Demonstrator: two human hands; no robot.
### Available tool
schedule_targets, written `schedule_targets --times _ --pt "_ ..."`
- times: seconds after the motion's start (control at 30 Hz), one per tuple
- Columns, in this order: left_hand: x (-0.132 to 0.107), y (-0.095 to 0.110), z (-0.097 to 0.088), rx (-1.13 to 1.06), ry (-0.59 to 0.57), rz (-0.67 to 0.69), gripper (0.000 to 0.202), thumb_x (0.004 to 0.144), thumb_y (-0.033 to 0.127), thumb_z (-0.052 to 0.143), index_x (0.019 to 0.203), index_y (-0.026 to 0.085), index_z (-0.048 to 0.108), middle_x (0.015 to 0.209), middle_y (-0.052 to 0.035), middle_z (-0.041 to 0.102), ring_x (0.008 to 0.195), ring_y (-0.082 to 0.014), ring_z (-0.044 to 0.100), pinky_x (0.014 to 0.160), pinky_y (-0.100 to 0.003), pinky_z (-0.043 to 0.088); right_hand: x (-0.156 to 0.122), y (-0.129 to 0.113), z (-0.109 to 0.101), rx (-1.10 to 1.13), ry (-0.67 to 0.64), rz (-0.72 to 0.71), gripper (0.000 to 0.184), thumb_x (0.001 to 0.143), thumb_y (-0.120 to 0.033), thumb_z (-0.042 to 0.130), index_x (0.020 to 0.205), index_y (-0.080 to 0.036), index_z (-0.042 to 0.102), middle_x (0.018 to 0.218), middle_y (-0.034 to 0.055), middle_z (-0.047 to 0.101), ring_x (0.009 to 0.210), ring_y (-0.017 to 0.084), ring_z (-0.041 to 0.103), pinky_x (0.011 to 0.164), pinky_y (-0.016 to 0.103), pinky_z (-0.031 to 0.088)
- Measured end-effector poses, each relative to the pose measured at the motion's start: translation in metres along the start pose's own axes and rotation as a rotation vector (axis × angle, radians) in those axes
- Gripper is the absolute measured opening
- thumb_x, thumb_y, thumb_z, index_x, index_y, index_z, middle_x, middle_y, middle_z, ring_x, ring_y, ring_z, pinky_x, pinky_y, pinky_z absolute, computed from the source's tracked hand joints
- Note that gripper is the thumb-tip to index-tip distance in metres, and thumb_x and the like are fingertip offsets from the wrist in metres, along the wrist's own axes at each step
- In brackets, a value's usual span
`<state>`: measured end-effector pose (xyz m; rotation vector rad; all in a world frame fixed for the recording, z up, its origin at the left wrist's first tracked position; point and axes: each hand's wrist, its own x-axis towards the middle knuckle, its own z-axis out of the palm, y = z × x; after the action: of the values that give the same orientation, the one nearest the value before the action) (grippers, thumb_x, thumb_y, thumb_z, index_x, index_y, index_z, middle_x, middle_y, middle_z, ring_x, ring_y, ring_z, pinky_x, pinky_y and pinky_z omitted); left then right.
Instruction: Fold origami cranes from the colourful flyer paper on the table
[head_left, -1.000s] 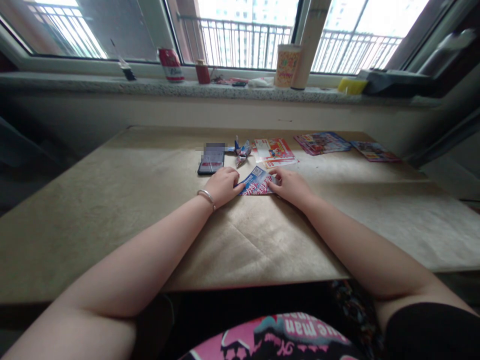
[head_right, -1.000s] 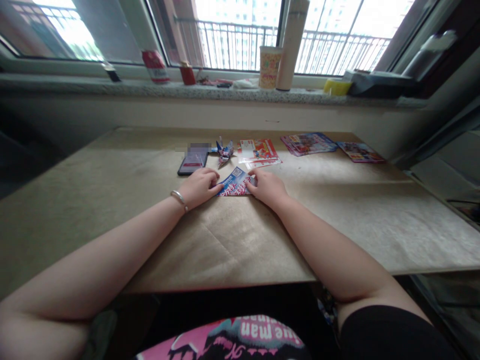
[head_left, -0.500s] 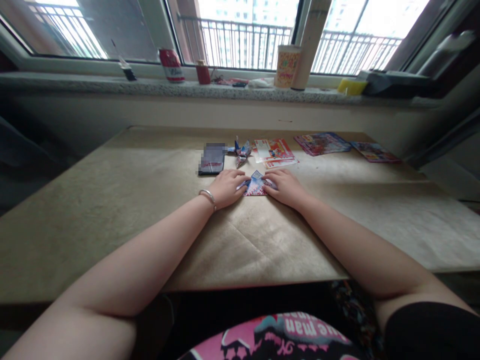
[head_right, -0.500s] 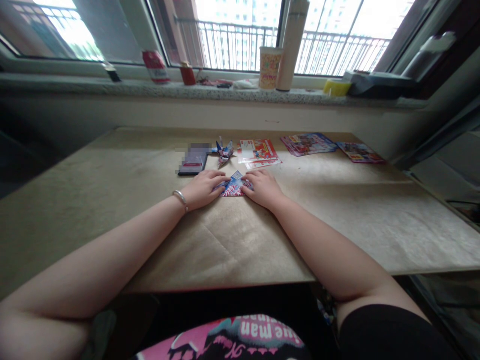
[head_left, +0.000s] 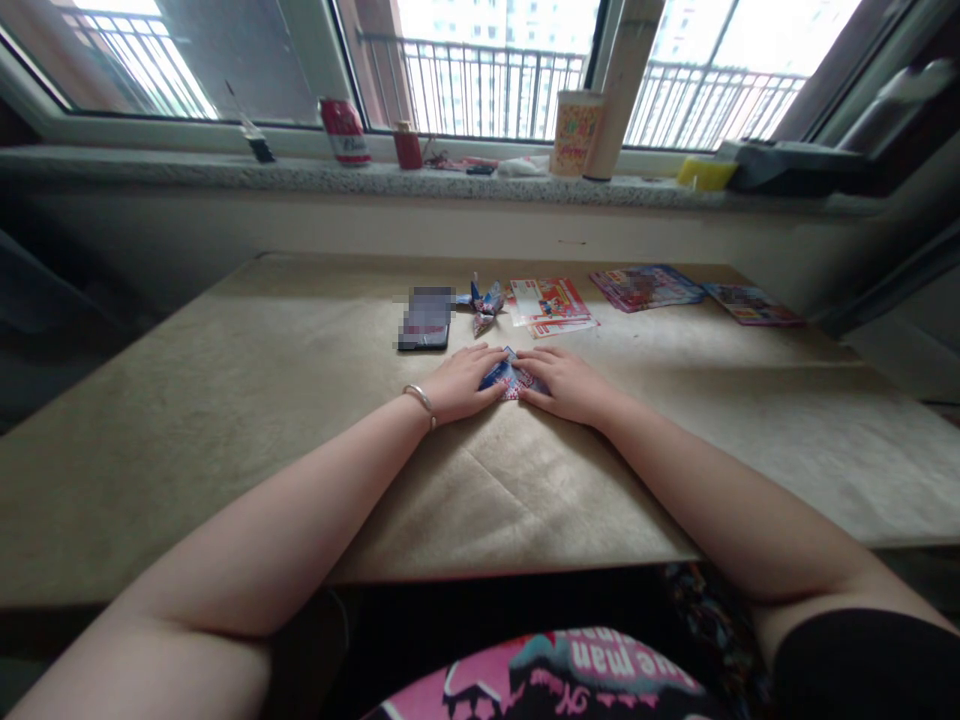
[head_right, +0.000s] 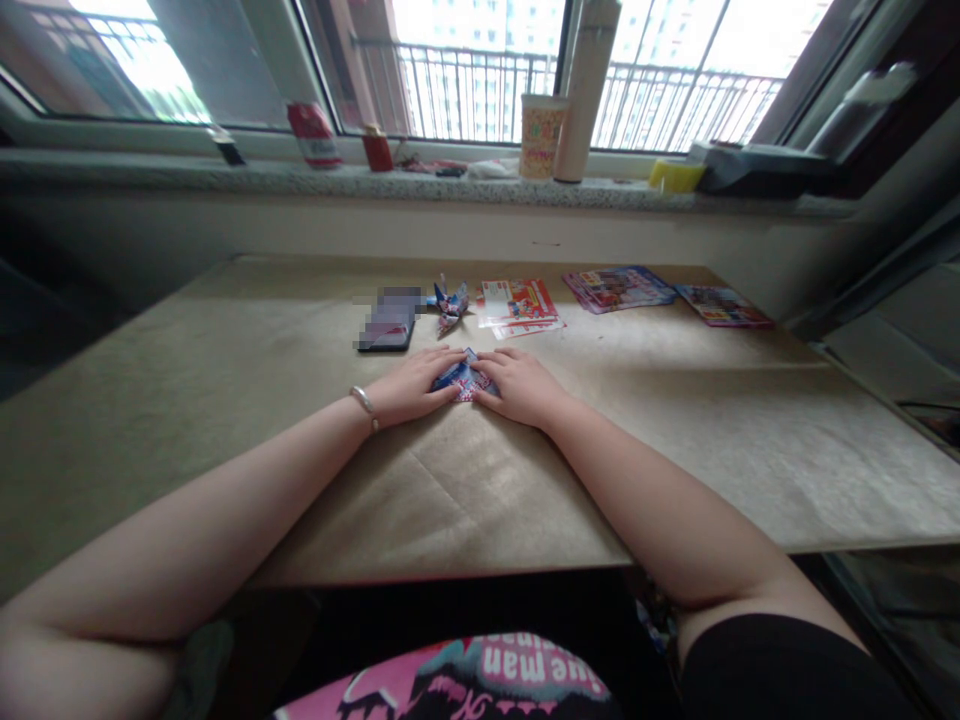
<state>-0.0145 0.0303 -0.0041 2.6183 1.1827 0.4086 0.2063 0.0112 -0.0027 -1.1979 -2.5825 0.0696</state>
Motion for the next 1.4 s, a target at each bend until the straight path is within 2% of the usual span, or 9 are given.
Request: schedule_targets --times 0.17,0.33,0.43,0.57,0.73,0.87,1.0,1.23,1.4 --pt "0.0 -0.001 -0.001 -0.234 0.079 0.054 0.053 0.083 0.032 0.062 0.133 0.018 0.052 0.134 -0.0129 0.058 0.124 -0.0261 0.054 0.108 -0.043 0.042 0.001 0.001 0.001 0.024 0.028 0.063 0.057 0.088 -0.042 0.058 0.138 -0.017 0.051 0.136 0.0123 0.058 0.125 0.028 0.052 0.107 0.043 0.04" --pt "0.0 0.001 0.002 -0.514 0.236 0.055 0.052 0.083 0.018 0.055 0.135 0.021 0.047 0.135 -0.0121 0.056 0.116 -0.0206 0.061 0.099 -0.037 0.05 0.001 0.005 -0.001 0.045 0.094 0.24 0.06 0.085 -0.043 0.061 0.137 -0.015 0.053 0.123 0.0141 0.066 0.113 0.031 0.059 0.098 0.044 0.045" --pt "-0.001 0.005 -0.001 -0.468 0.33 0.103 0.053 0.084 0.016 0.055 0.136 0.022 0.045 0.135 -0.011 0.057 0.114 -0.0204 0.062 0.103 -0.039 0.048 0.002 0.005 -0.004 0.175 0.168 0.289 0.048 0.084 -0.039 0.063 0.128 -0.019 0.061 0.114 0.0104 0.07 0.103 0.027 0.063 0.089 0.039 0.048" --pt "-0.003 0.007 -0.006 -0.291 0.418 0.167 0.054 0.084 0.015 0.054 0.137 0.021 0.046 0.131 -0.01 0.06 0.122 -0.0229 0.057 0.111 -0.042 0.041 0.002 0.0 -0.006 0.399 0.299 0.313 0.023 0.087 -0.033 0.057 0.102 -0.021 0.07 0.099 0.0055 0.073 0.084 0.019 0.064 0.074 0.031 0.05" --pt "-0.003 0.014 -0.007 -0.231 0.485 0.082 0.06 0.082 0.017 0.059 0.14 0.02 0.043 0.132 -0.0102 0.059 0.118 -0.0229 0.058 0.105 -0.04 0.045 0.003 -0.008 -0.004 0.575 0.401 0.285 0.022 0.087 -0.036 0.056 0.092 -0.019 0.069 0.087 0.0039 0.071 0.079 0.017 0.063 0.067 0.028 0.049" --pt "-0.004 0.026 -0.006 -0.245 0.47 -0.019 0.034 0.087 0.034 0.059 0.117 0.02 0.063 0.112 -0.0067 0.069 0.104 -0.0225 0.063 0.095 -0.036 0.049 0.002 -0.014 -0.006 0.552 0.397 0.232 0.019 0.087 -0.036 0.057 0.088 -0.021 0.068 0.087 0.0034 0.069 0.082 0.017 0.061 0.066 0.026 0.048" --pt "-0.006 0.034 -0.006 -0.327 0.509 -0.095 0.027 0.092 0.04 0.053 0.101 0.02 0.069 0.096 -0.0022 0.072 0.087 -0.0172 0.064 0.083 -0.028 0.051 0.0 -0.02 -0.01 0.476 0.364 0.167 0.017 0.088 -0.032 0.057 0.083 -0.021 0.068 0.083 0.0026 0.066 0.078 0.015 0.059 0.066 0.025 0.047" --pt "-0.005 0.032 -0.005 -0.373 0.572 -0.114 0.021 0.089 0.036 0.056 0.092 0.019 0.068 0.086 -0.0011 0.071 0.077 -0.0146 0.062 0.074 -0.026 0.05 0.001 -0.023 -0.008 0.481 0.338 0.149 0.018 0.088 -0.033 0.056 0.086 -0.02 0.068 0.084 0.0029 0.067 0.077 0.015 0.059 0.066 0.025 0.047" --pt "-0.004 0.033 -0.005 -0.4 0.549 -0.121 0.02 0.089 0.035 0.056 0.093 0.019 0.067 0.09 -0.002 0.071 0.08 -0.0153 0.062 0.077 -0.027 0.05 0.002 -0.02 -0.003 0.547 0.336 0.183 0.017 0.088 -0.033 0.056 0.086 -0.021 0.069 0.084 0.002 0.069 0.078 0.016 0.061 0.067 0.025 0.047"
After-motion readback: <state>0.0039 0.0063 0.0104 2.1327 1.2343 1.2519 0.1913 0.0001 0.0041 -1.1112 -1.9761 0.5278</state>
